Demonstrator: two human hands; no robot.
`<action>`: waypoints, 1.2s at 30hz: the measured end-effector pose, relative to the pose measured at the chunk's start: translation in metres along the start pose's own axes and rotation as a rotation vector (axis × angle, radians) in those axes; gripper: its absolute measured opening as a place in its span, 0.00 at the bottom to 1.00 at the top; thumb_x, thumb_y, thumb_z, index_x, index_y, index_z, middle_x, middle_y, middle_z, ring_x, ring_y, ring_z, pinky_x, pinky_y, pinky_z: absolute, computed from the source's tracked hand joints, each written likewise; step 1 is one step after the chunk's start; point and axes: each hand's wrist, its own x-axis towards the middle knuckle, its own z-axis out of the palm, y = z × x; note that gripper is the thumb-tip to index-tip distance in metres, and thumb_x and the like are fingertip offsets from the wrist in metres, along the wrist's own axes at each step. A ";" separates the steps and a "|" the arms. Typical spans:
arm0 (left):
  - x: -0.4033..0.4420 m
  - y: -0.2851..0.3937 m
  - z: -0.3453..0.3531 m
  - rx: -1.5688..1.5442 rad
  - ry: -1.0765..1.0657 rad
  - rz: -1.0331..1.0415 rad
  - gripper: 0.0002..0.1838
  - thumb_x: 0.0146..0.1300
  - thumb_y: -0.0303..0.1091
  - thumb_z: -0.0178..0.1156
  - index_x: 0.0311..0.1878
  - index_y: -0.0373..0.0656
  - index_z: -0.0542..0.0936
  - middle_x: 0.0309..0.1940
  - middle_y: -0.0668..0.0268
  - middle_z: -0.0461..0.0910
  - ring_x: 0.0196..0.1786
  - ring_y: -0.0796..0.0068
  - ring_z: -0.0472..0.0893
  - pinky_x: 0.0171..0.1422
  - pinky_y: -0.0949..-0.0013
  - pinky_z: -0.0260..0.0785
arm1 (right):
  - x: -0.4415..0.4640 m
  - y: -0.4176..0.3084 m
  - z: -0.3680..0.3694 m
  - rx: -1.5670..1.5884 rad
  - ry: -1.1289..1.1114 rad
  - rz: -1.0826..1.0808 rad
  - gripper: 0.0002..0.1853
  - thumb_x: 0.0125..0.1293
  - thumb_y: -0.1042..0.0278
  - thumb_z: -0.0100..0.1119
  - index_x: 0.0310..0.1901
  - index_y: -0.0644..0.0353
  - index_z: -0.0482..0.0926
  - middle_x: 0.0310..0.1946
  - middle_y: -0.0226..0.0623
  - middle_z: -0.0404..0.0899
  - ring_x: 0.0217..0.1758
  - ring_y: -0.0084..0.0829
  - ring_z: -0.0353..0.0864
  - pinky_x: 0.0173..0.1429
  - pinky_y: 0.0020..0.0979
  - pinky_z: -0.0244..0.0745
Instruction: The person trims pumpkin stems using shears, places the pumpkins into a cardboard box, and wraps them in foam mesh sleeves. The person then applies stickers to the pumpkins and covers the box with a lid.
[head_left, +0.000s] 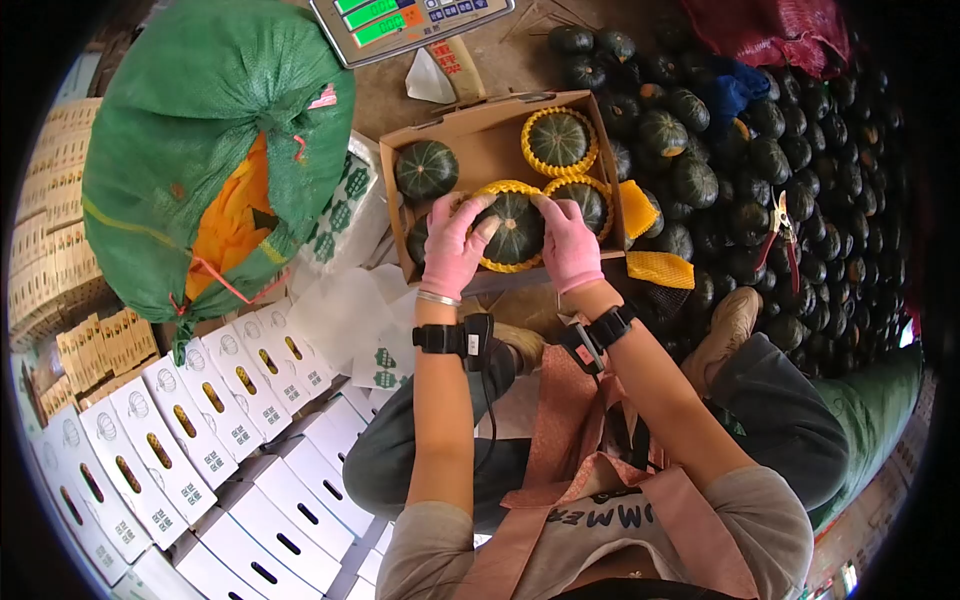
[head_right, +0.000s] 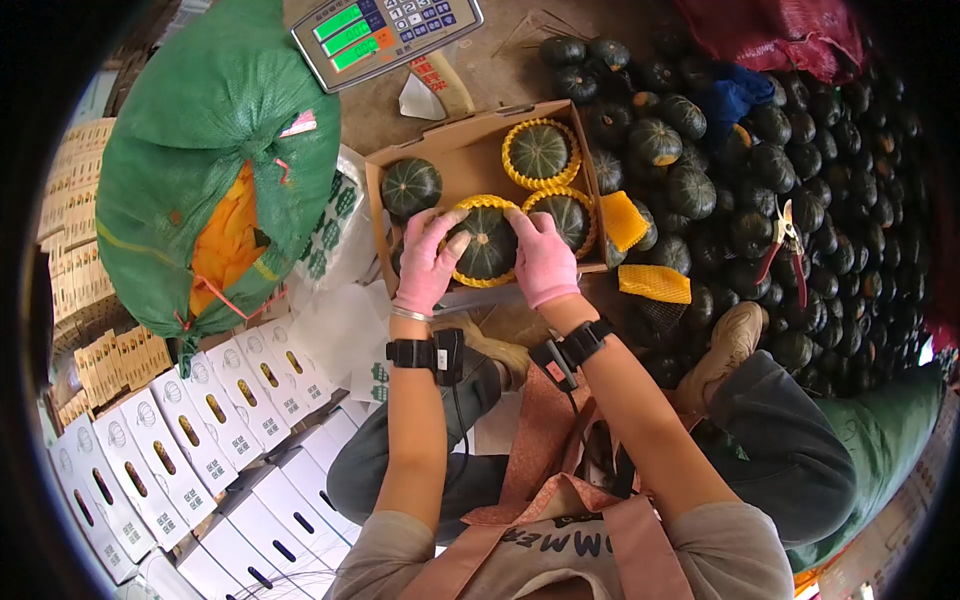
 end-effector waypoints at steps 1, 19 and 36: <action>-0.001 -0.002 0.000 -0.052 -0.024 -0.021 0.19 0.58 0.39 0.63 0.53 0.50 0.78 0.47 0.58 0.72 0.50 0.56 0.72 0.57 0.62 0.66 | 0.002 -0.001 0.004 0.007 -0.001 0.021 0.20 0.59 0.79 0.46 0.53 0.52 0.73 0.43 0.44 0.73 0.42 0.49 0.77 0.44 0.41 0.75; 0.028 -0.017 -0.019 -1.309 -0.065 -0.407 0.39 0.65 0.68 0.35 0.67 0.45 0.60 0.59 0.56 0.68 0.55 0.65 0.71 0.58 0.65 0.65 | 0.098 -0.059 0.003 -0.117 -0.055 0.061 0.49 0.32 0.50 0.72 0.60 0.52 0.62 0.57 0.60 0.56 0.58 0.60 0.60 0.61 0.49 0.64; 0.103 -0.040 -0.020 0.815 -0.473 -0.514 0.52 0.35 0.57 0.72 0.67 0.66 0.57 0.62 0.61 0.62 0.66 0.60 0.63 0.67 0.40 0.46 | 0.131 -0.055 0.066 -0.552 -0.405 0.170 0.48 0.42 0.48 0.71 0.67 0.41 0.57 0.68 0.57 0.48 0.70 0.63 0.45 0.68 0.54 0.46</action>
